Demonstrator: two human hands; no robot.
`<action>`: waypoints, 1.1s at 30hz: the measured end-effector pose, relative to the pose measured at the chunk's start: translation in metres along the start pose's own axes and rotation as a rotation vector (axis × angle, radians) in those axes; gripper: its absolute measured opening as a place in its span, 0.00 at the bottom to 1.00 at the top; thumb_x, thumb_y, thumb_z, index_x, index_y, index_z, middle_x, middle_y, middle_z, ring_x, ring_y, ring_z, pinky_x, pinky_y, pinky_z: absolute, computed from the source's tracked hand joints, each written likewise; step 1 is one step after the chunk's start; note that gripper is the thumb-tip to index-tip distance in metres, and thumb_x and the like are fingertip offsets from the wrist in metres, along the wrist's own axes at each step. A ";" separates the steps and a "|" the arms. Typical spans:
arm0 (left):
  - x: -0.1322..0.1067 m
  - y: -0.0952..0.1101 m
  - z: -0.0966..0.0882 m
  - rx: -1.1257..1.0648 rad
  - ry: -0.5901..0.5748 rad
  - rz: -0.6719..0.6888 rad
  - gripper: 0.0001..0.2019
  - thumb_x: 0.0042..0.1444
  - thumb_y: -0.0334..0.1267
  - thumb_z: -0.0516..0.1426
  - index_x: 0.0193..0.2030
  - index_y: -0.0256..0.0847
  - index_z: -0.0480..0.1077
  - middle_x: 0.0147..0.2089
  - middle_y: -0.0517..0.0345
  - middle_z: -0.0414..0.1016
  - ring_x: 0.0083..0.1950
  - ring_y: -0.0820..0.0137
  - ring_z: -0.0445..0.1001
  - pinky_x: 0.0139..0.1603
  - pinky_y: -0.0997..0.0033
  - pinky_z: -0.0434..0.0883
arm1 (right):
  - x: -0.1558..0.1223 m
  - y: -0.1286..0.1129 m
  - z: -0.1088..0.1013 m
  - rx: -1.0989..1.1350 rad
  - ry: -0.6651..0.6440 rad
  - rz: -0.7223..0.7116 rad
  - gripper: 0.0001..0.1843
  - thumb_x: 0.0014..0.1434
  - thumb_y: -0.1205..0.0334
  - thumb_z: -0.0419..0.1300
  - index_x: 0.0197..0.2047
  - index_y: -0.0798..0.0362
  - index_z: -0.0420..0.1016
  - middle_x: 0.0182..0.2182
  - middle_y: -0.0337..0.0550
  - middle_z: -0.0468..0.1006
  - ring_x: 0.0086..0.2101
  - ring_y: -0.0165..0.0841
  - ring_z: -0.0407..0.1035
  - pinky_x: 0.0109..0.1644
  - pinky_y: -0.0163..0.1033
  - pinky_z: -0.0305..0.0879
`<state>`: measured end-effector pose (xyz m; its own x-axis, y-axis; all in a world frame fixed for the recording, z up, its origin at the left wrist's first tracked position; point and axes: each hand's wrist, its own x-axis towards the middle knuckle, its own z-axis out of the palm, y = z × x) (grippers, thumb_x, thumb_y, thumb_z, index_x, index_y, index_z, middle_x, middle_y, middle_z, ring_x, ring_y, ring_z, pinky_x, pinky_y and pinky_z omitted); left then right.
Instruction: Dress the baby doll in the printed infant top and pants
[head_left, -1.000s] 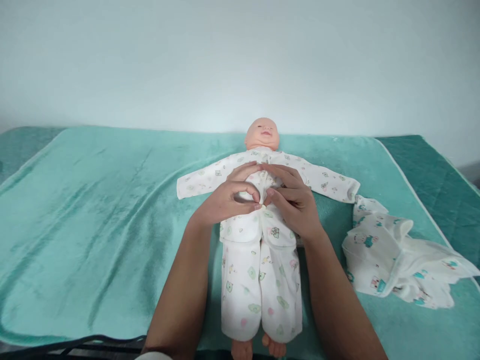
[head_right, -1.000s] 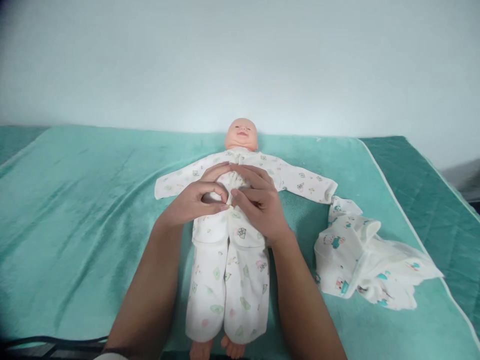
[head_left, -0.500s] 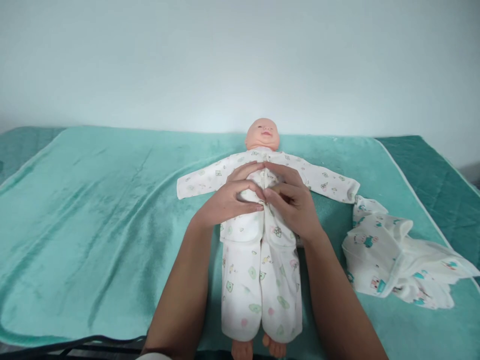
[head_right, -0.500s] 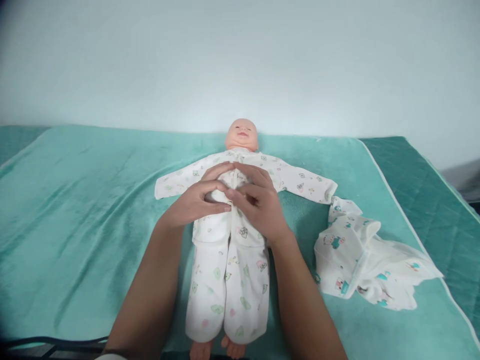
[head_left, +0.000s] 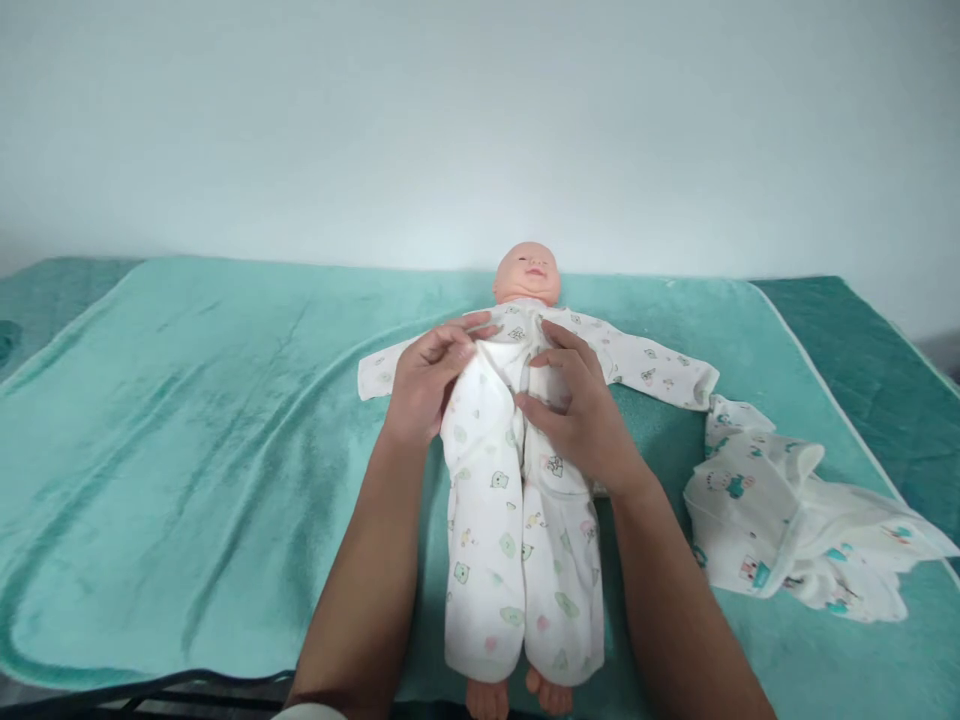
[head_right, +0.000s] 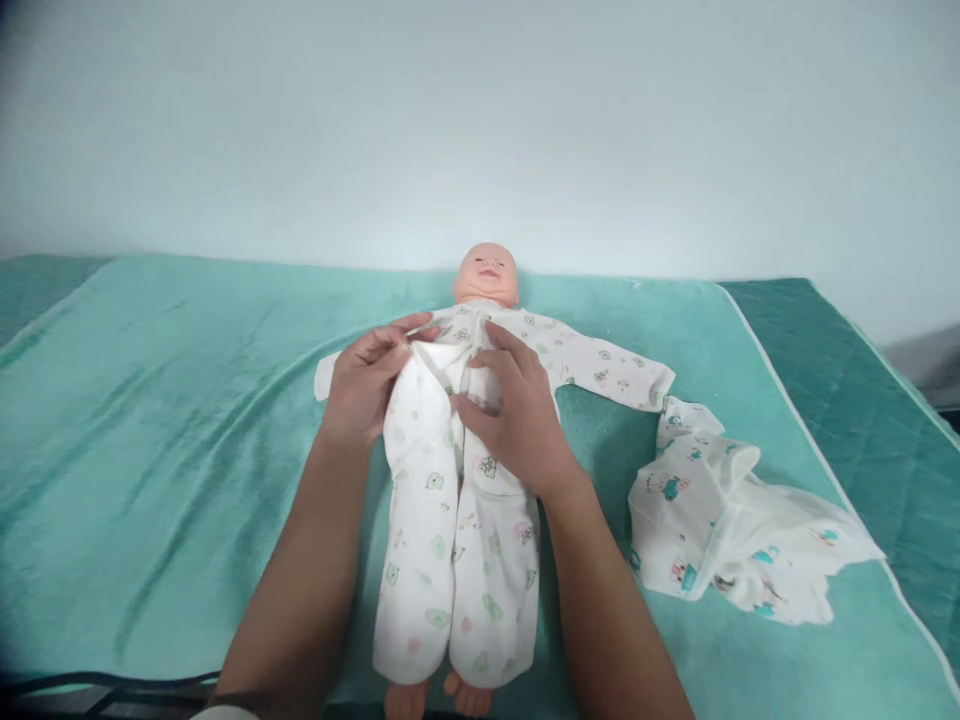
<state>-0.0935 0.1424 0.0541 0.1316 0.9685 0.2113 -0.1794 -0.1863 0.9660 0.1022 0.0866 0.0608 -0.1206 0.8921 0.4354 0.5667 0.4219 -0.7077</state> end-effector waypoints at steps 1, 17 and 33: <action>0.002 -0.005 -0.002 -0.028 0.111 -0.012 0.08 0.59 0.43 0.61 0.36 0.43 0.69 0.62 0.51 0.74 0.59 0.59 0.76 0.59 0.55 0.74 | 0.000 -0.001 0.002 -0.030 0.009 -0.010 0.20 0.60 0.60 0.65 0.55 0.44 0.68 0.68 0.47 0.61 0.67 0.46 0.55 0.68 0.60 0.57; 0.008 -0.023 0.005 0.724 0.210 0.275 0.05 0.63 0.37 0.57 0.42 0.46 0.75 0.51 0.56 0.78 0.59 0.63 0.70 0.66 0.56 0.63 | 0.000 -0.004 0.007 -0.046 0.137 0.034 0.06 0.66 0.65 0.56 0.46 0.47 0.70 0.62 0.50 0.68 0.62 0.44 0.62 0.65 0.58 0.61; 0.014 -0.030 0.000 0.983 0.203 0.264 0.10 0.66 0.38 0.54 0.49 0.46 0.76 0.53 0.54 0.75 0.59 0.62 0.68 0.64 0.59 0.64 | 0.010 0.011 0.009 0.075 0.308 0.290 0.11 0.60 0.63 0.57 0.47 0.49 0.70 0.44 0.43 0.74 0.43 0.36 0.69 0.48 0.43 0.66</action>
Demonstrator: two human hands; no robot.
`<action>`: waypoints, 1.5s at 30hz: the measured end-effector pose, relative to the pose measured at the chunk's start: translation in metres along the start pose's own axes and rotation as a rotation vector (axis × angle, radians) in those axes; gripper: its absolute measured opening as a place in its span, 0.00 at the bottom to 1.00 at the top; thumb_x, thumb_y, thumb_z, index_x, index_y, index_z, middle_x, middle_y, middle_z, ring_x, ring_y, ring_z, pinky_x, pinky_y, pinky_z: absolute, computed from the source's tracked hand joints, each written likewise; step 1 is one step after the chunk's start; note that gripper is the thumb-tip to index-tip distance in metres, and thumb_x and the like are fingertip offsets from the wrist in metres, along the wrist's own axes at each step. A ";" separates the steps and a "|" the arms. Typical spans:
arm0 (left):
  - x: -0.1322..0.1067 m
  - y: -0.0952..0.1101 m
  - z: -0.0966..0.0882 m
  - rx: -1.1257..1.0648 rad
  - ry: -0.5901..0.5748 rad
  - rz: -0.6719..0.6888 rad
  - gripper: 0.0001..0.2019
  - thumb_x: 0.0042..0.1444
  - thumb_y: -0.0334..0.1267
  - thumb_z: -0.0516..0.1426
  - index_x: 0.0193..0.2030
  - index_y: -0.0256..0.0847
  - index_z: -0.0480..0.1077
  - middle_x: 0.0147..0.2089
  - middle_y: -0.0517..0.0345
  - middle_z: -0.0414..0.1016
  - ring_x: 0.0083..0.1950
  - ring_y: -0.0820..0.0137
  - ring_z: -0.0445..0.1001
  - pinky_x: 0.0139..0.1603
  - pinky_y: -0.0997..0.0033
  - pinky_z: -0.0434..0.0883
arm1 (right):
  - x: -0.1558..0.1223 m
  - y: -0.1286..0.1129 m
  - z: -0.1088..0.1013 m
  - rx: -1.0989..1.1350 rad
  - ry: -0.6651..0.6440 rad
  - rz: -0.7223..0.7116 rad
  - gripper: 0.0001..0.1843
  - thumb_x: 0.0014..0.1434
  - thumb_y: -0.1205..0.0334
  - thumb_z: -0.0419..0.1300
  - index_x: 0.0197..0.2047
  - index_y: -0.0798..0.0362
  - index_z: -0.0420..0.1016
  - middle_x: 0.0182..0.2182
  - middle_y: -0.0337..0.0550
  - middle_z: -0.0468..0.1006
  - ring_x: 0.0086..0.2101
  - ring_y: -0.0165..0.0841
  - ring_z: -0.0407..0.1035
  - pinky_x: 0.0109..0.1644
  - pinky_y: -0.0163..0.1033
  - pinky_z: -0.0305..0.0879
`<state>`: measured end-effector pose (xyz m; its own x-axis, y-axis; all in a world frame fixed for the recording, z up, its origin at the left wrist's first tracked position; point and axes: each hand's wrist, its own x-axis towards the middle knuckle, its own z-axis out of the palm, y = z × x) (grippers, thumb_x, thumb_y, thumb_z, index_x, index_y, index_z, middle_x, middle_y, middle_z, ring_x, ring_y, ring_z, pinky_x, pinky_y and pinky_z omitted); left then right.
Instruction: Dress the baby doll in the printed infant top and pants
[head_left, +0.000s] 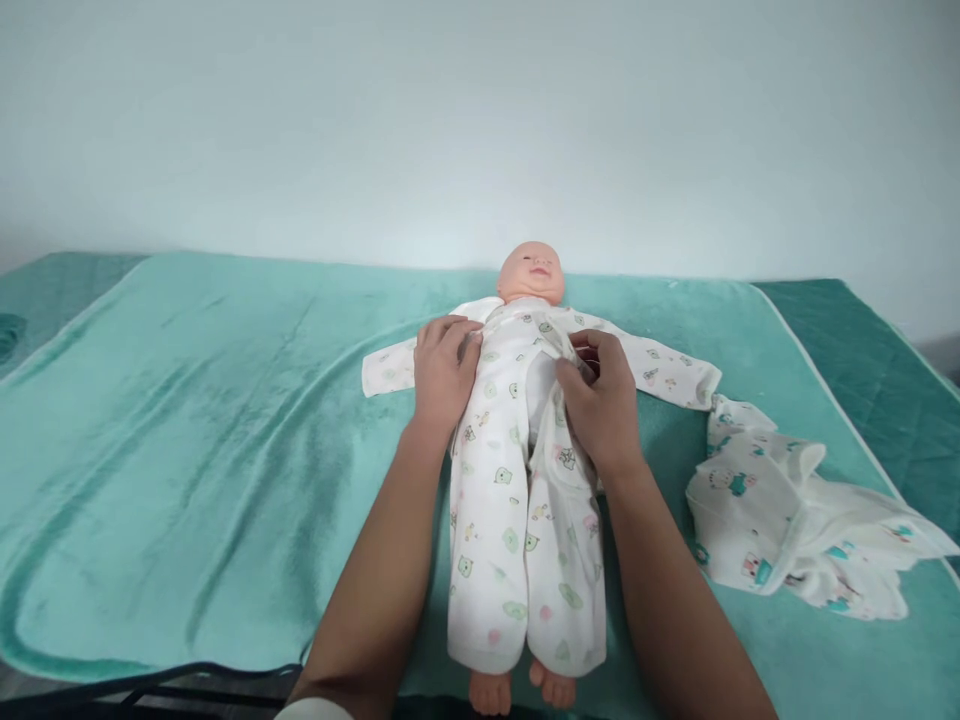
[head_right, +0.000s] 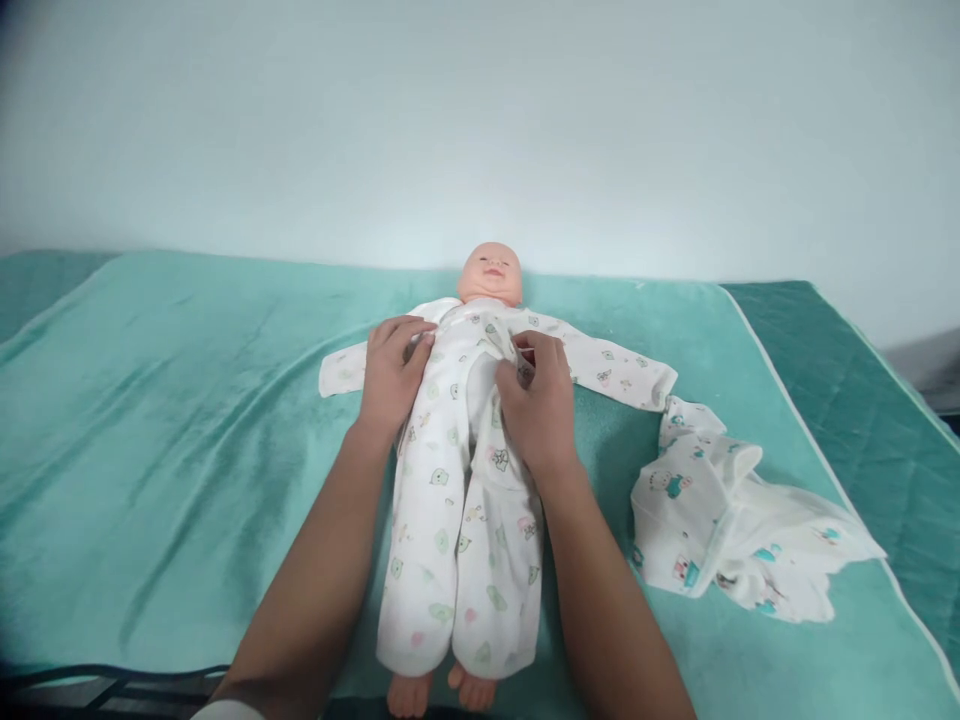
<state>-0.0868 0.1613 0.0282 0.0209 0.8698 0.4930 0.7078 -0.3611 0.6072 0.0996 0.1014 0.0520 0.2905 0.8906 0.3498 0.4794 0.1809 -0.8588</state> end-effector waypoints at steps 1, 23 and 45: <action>0.001 -0.001 0.001 0.026 -0.006 0.002 0.11 0.67 0.39 0.54 0.49 0.46 0.76 0.54 0.54 0.75 0.60 0.62 0.68 0.64 0.59 0.63 | 0.004 -0.001 0.000 0.003 -0.002 0.013 0.10 0.60 0.60 0.58 0.46 0.50 0.70 0.43 0.43 0.74 0.41 0.35 0.68 0.46 0.42 0.66; 0.034 -0.031 -0.003 0.299 -0.049 -0.267 0.17 0.59 0.30 0.52 0.45 0.50 0.79 0.50 0.58 0.79 0.51 0.60 0.76 0.47 0.62 0.71 | 0.091 0.073 -0.078 -0.669 0.102 0.004 0.13 0.56 0.65 0.54 0.43 0.53 0.74 0.43 0.54 0.77 0.45 0.47 0.71 0.52 0.52 0.66; 0.029 -0.020 -0.011 0.399 -0.412 -0.041 0.24 0.61 0.30 0.48 0.61 0.52 0.67 0.61 0.53 0.74 0.64 0.57 0.70 0.73 0.39 0.52 | 0.090 0.075 -0.045 -0.912 -0.476 -0.192 0.19 0.59 0.60 0.56 0.54 0.51 0.74 0.50 0.52 0.79 0.51 0.50 0.72 0.56 0.52 0.63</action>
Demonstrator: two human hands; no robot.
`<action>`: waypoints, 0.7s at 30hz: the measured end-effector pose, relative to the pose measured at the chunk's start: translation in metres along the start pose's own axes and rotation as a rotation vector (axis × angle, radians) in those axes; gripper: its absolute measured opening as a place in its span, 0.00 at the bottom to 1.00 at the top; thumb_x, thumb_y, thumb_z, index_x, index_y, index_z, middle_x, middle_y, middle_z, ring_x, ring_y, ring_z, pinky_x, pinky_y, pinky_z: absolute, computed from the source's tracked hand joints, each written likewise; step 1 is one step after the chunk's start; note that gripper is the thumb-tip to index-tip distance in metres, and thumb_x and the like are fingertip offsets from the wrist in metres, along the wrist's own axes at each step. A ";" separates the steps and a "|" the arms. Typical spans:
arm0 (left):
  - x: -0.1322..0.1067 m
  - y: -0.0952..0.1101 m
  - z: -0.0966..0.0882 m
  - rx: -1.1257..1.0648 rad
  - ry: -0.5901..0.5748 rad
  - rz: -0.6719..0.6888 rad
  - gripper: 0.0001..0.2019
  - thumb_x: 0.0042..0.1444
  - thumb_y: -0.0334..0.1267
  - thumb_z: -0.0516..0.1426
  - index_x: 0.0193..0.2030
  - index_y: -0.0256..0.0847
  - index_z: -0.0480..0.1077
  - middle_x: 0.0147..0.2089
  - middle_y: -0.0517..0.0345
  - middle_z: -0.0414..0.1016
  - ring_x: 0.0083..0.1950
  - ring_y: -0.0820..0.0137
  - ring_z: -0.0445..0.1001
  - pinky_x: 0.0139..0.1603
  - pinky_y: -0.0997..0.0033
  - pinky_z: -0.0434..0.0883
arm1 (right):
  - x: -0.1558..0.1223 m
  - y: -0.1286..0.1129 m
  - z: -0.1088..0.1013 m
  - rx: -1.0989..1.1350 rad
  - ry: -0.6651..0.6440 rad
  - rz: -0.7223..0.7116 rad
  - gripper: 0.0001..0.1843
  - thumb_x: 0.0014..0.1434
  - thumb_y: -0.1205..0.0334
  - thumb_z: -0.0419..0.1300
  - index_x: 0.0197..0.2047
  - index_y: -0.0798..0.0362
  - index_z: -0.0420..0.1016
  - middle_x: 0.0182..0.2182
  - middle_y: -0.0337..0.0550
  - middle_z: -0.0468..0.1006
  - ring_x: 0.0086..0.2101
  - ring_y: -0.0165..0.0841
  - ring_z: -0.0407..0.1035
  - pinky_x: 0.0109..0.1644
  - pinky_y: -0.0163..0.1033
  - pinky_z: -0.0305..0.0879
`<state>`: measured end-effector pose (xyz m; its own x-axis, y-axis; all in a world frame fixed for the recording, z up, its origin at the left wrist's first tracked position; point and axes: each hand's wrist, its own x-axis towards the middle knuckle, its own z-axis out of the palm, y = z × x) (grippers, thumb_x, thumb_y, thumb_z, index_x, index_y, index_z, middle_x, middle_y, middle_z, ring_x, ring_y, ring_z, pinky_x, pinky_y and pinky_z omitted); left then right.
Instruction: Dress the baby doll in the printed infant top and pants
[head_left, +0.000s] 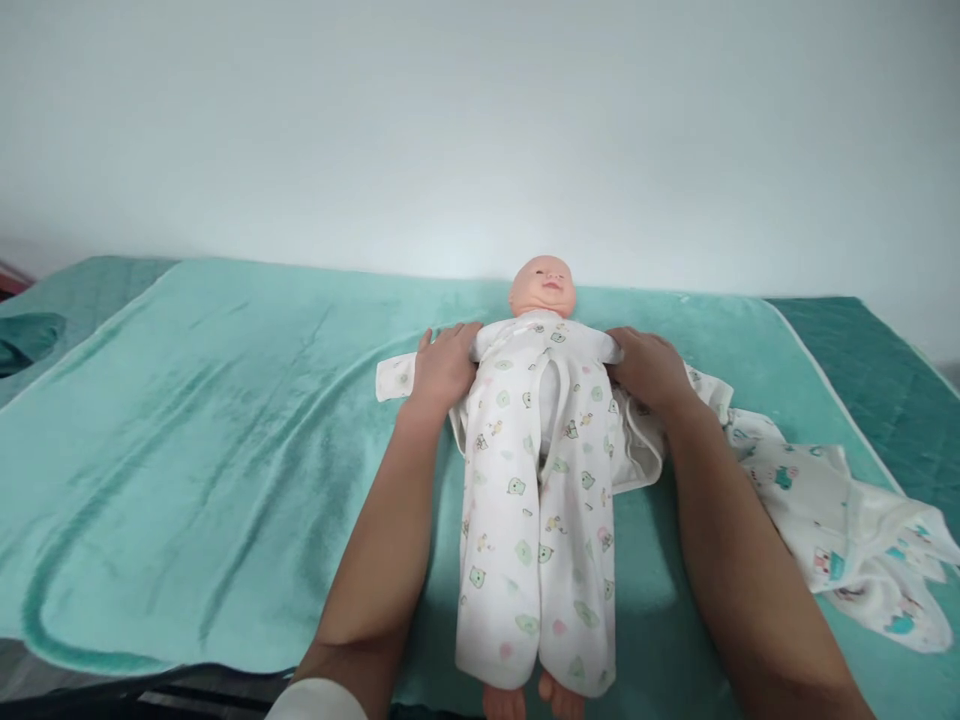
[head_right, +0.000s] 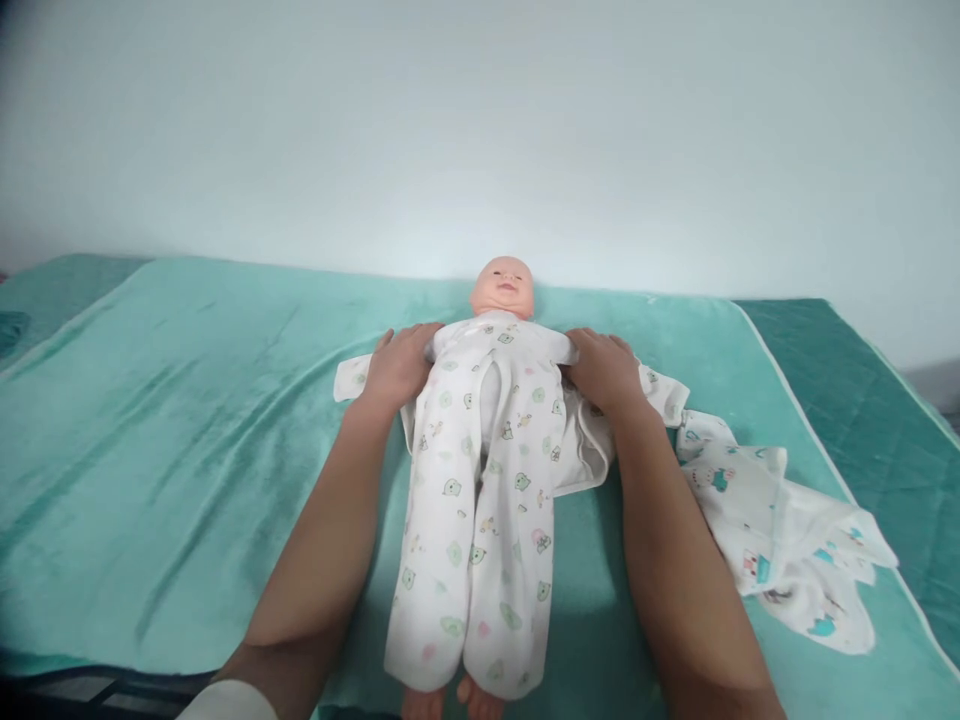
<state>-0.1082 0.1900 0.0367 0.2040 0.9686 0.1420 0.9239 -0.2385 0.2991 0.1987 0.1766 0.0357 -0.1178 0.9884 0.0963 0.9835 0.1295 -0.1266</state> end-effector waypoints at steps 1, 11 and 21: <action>0.000 -0.001 0.000 -0.014 0.005 -0.007 0.23 0.60 0.30 0.49 0.60 0.52 0.67 0.60 0.53 0.75 0.64 0.57 0.70 0.72 0.39 0.52 | -0.001 0.004 -0.001 0.012 -0.011 -0.011 0.20 0.60 0.57 0.57 0.54 0.51 0.74 0.50 0.52 0.79 0.51 0.51 0.72 0.55 0.52 0.63; -0.010 -0.012 0.005 -0.108 0.083 -0.037 0.22 0.57 0.30 0.52 0.56 0.52 0.71 0.59 0.55 0.76 0.63 0.59 0.70 0.72 0.48 0.54 | -0.019 0.027 -0.001 0.250 0.004 -0.032 0.29 0.59 0.46 0.60 0.61 0.47 0.71 0.57 0.50 0.74 0.57 0.51 0.67 0.59 0.55 0.63; -0.025 -0.008 0.013 -0.030 0.206 -0.006 0.23 0.59 0.31 0.52 0.62 0.47 0.66 0.58 0.52 0.75 0.64 0.59 0.67 0.69 0.55 0.56 | -0.009 -0.144 -0.056 0.290 0.071 -0.434 0.18 0.66 0.65 0.52 0.58 0.53 0.69 0.58 0.50 0.72 0.59 0.42 0.64 0.63 0.47 0.63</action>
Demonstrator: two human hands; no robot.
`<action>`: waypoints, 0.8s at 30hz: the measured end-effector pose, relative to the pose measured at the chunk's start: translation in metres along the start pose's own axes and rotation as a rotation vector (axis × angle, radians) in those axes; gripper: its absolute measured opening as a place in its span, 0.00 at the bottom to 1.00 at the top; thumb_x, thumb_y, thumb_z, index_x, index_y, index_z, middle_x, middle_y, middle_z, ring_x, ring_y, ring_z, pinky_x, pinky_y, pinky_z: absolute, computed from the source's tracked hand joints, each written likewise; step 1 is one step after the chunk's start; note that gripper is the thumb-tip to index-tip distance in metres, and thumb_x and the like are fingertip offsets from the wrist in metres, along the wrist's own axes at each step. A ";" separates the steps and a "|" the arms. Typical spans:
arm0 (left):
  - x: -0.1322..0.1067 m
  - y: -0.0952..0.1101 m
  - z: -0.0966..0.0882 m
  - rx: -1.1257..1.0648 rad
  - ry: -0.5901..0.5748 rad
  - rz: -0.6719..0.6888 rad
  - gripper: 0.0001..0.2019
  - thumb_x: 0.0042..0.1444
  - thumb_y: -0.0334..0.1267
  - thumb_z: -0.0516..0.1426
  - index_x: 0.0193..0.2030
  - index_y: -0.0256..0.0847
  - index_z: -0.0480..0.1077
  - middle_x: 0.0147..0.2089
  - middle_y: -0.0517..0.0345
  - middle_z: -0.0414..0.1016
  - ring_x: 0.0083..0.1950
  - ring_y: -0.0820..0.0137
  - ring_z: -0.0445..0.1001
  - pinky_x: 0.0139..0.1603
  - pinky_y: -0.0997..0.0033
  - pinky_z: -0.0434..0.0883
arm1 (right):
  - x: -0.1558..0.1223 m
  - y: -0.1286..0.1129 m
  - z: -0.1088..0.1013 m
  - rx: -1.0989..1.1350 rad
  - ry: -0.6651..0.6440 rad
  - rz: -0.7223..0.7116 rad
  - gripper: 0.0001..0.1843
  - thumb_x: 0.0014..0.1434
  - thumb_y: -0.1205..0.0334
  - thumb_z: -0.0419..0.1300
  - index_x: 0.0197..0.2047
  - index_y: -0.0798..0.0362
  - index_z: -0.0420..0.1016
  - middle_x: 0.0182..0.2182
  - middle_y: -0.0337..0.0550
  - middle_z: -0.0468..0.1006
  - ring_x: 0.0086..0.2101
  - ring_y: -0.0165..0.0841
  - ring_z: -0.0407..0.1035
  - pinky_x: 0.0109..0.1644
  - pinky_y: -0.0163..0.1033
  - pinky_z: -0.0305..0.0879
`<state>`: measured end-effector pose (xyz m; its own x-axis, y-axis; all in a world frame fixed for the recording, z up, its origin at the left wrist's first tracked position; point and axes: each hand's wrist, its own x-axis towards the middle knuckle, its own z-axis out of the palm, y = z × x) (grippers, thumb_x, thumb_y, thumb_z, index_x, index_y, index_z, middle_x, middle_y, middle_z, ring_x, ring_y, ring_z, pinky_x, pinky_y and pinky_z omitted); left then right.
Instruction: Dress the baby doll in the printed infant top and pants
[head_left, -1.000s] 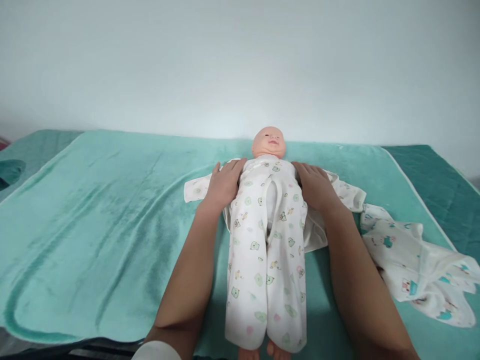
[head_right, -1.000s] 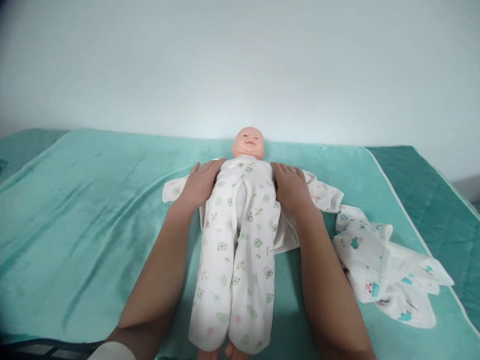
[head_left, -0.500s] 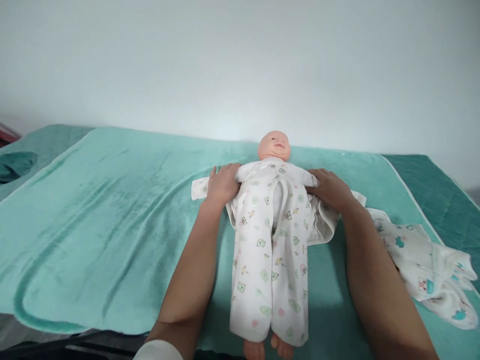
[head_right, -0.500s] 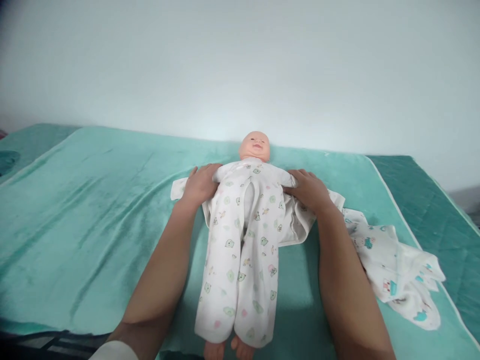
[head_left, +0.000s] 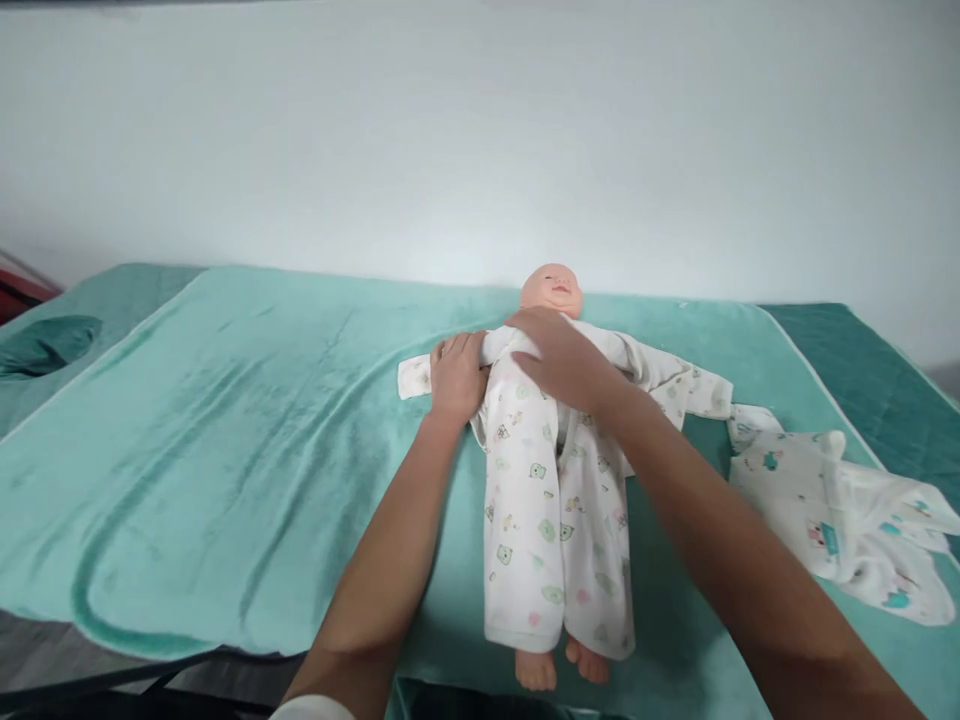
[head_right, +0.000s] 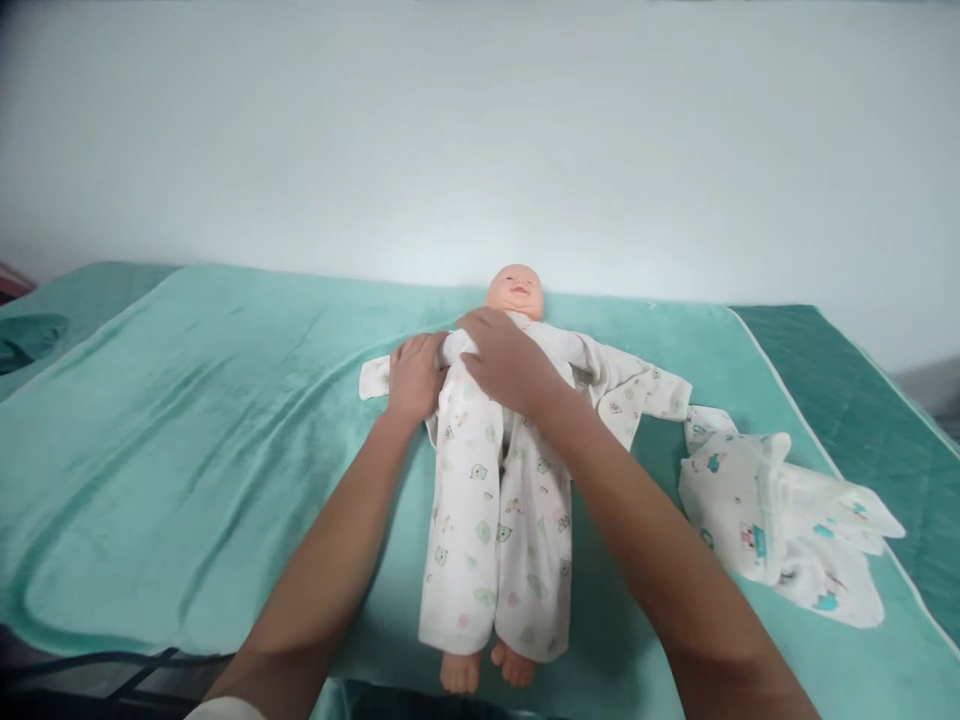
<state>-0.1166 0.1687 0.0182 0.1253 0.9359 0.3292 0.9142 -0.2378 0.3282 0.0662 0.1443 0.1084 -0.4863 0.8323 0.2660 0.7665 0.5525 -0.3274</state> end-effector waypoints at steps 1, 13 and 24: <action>0.000 0.000 0.000 -0.003 0.000 0.000 0.22 0.60 0.32 0.52 0.61 0.47 0.66 0.58 0.51 0.75 0.64 0.59 0.67 0.68 0.56 0.57 | 0.016 -0.011 0.007 -0.130 -0.123 0.014 0.16 0.66 0.66 0.52 0.55 0.56 0.70 0.56 0.53 0.73 0.57 0.44 0.66 0.60 0.47 0.64; 0.001 -0.005 -0.006 0.007 -0.039 -0.034 0.23 0.56 0.33 0.56 0.59 0.48 0.67 0.60 0.53 0.73 0.65 0.52 0.62 0.67 0.50 0.58 | 0.089 -0.010 0.040 -0.361 -0.506 0.079 0.05 0.56 0.64 0.66 0.37 0.55 0.76 0.37 0.49 0.79 0.37 0.43 0.74 0.38 0.45 0.65; -0.008 -0.012 -0.019 0.049 -0.045 -0.099 0.14 0.58 0.36 0.56 0.51 0.47 0.71 0.53 0.51 0.78 0.59 0.53 0.69 0.63 0.49 0.62 | 0.070 0.012 -0.016 -0.356 -0.458 0.115 0.15 0.55 0.64 0.59 0.46 0.45 0.78 0.41 0.46 0.79 0.35 0.41 0.72 0.35 0.41 0.58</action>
<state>-0.1357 0.1592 0.0288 0.0496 0.9651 0.2571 0.9406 -0.1317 0.3130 0.0480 0.2091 0.1374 -0.4626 0.8643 -0.1975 0.8801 0.4745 0.0149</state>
